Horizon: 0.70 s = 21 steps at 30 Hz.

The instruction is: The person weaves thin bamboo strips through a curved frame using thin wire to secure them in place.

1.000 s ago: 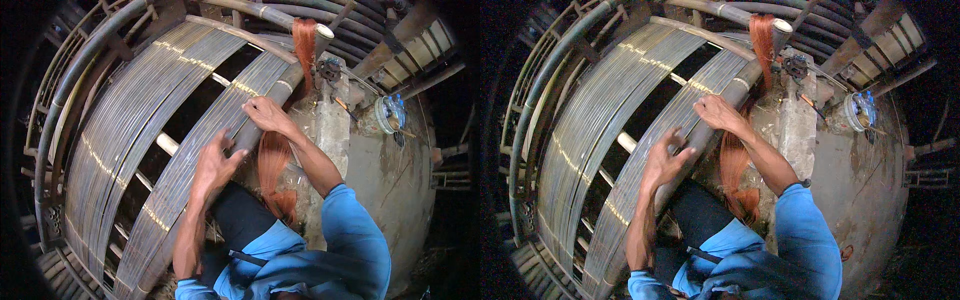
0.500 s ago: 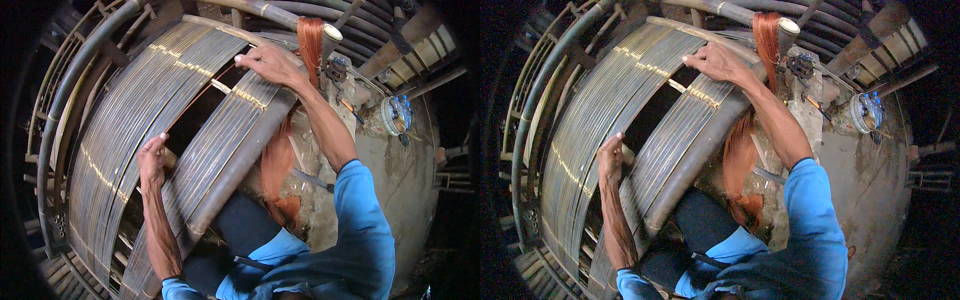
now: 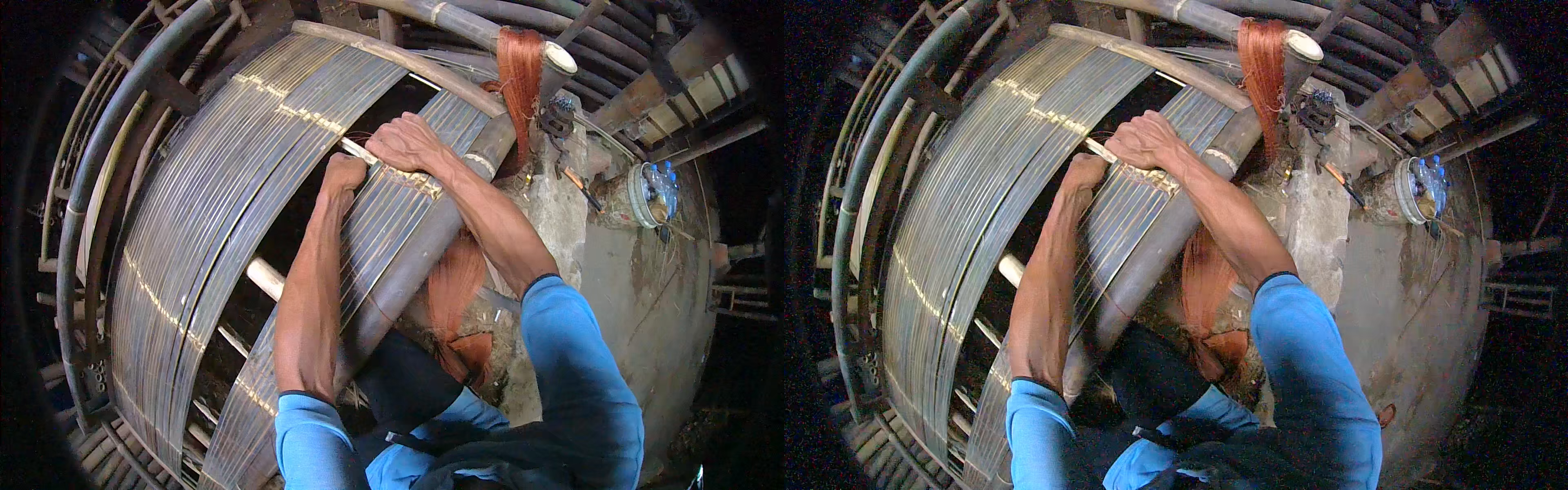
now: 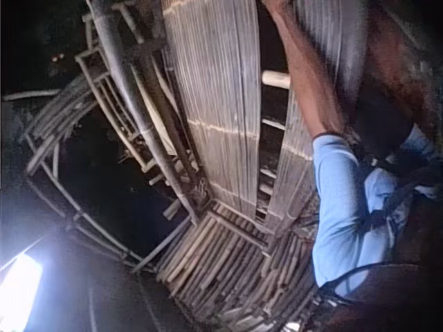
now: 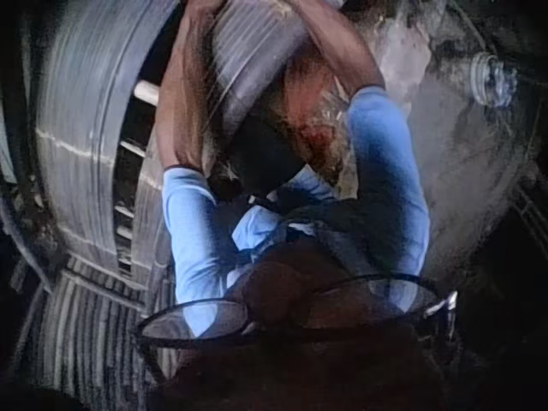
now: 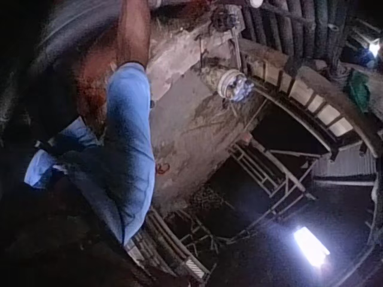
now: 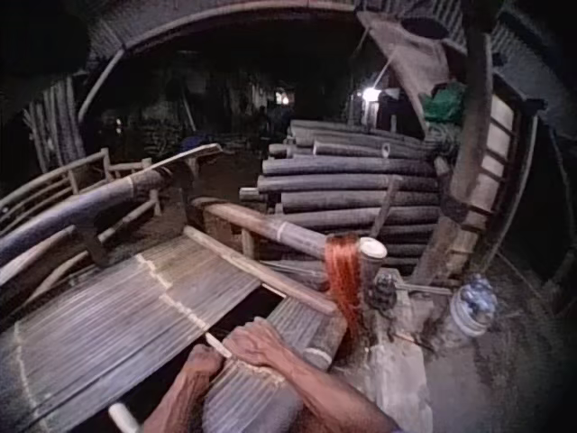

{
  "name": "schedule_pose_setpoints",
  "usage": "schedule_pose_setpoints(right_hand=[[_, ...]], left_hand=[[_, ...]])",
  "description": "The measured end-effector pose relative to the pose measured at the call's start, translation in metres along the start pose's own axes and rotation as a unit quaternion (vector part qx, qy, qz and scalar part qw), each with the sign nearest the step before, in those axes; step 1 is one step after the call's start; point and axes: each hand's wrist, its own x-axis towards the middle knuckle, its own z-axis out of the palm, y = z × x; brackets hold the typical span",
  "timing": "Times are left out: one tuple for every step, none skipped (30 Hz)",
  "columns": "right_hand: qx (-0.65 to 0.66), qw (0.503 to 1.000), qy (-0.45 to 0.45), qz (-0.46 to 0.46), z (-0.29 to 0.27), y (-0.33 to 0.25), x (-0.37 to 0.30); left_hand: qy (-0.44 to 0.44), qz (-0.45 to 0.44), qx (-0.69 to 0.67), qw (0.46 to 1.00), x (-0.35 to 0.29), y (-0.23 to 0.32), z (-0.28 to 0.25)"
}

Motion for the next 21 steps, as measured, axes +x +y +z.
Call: schedule_pose_setpoints(right_hand=[[0.013,1.0,0.019,0.009,-0.002,-0.003,0.001],[0.027,0.999,0.038,0.016,-0.003,-0.007,0.003],[0.031,0.999,0.04,0.01,-0.005,-0.012,0.005],[0.089,0.993,0.079,0.026,-0.007,-0.009,0.003],[0.143,0.982,0.115,0.042,-0.007,-0.004,-0.001],[0.197,0.967,0.151,0.059,-0.007,0.002,-0.007],[0.214,0.938,0.264,-0.071,-0.006,0.019,-0.018],[0.215,0.938,0.262,-0.075,-0.009,0.02,-0.028],[0.272,0.914,0.297,-0.055,-0.012,0.023,-0.046],[0.328,0.884,0.33,-0.037,-0.018,0.02,-0.067],[0.489,0.825,0.28,0.046,-0.032,0.005,-0.091],[0.622,0.738,0.223,0.137,-0.051,0.001,-0.127],[0.684,0.695,0.218,0.031,-0.05,0.033,-0.172],[0.735,0.635,0.234,0.048,-0.051,0.034,-0.206],[0.764,0.591,0.255,0.042,-0.068,0.02,-0.238],[0.781,0.56,0.276,0.03,-0.079,0.03,-0.277],[0.796,0.527,0.296,0.017,-0.089,0.04,-0.316],[0.809,0.495,0.316,0.003,-0.1,0.05,-0.354],[0.81,0.489,0.32,-0.05,-0.126,0.04,-0.371],[0.799,0.483,0.349,-0.078,-0.149,0.033,-0.391],[0.789,0.473,0.376,-0.108,-0.171,0.027,-0.408]], left_hand=[[-0.041,-0.018,-0.08,0.996,-0.003,0.001,-0.008],[-0.081,-0.035,-0.16,0.983,-0.006,0.001,-0.016],[-0.085,-0.028,-0.116,0.989,-0.012,0.001,-0.025],[-0.087,-0.026,-0.117,0.989,-0.02,0.007,-0.028],[-0.031,0.04,-0.002,0.999,-0.032,0.013,-0.029],[0.026,0.107,0.113,0.988,-0.044,0.018,-0.03],[0.053,0.109,0.16,0.98,-0.058,0.031,-0.029],[0.057,0.106,0.158,0.98,-0.072,0.033,-0.039],[0.055,0.101,0.159,0.981,-0.083,0.034,-0.048],[0.058,0.094,0.16,0.981,-0.096,0.032,-0.058],[0.076,0.091,0.151,0.981,-0.107,0.023,-0.07],[0.078,0.089,0.145,0.982,-0.114,0.02,-0.072],[0.074,0.078,0.155,0.982,-0.119,0.026,-0.068],[0.078,0.058,0.17,0.981,-0.125,0.025,-0.071],[0.085,0.049,0.185,0.978,-0.129,0.019,-0.074],[0.086,0.051,0.181,0.978,-0.129,0.016,-0.07],[0.099,0.062,0.185,0.976,-0.129,0.013,-0.066],[0.109,0.072,0.189,0.973,-0.13,0.013,-0.062],[0.078,0.04,0.187,0.978,-0.134,0.02,-0.062],[0.079,0.039,0.186,0.979,-0.138,0.021,-0.06],[0.096,0.027,0.192,0.976,-0.142,0.02,-0.061]])
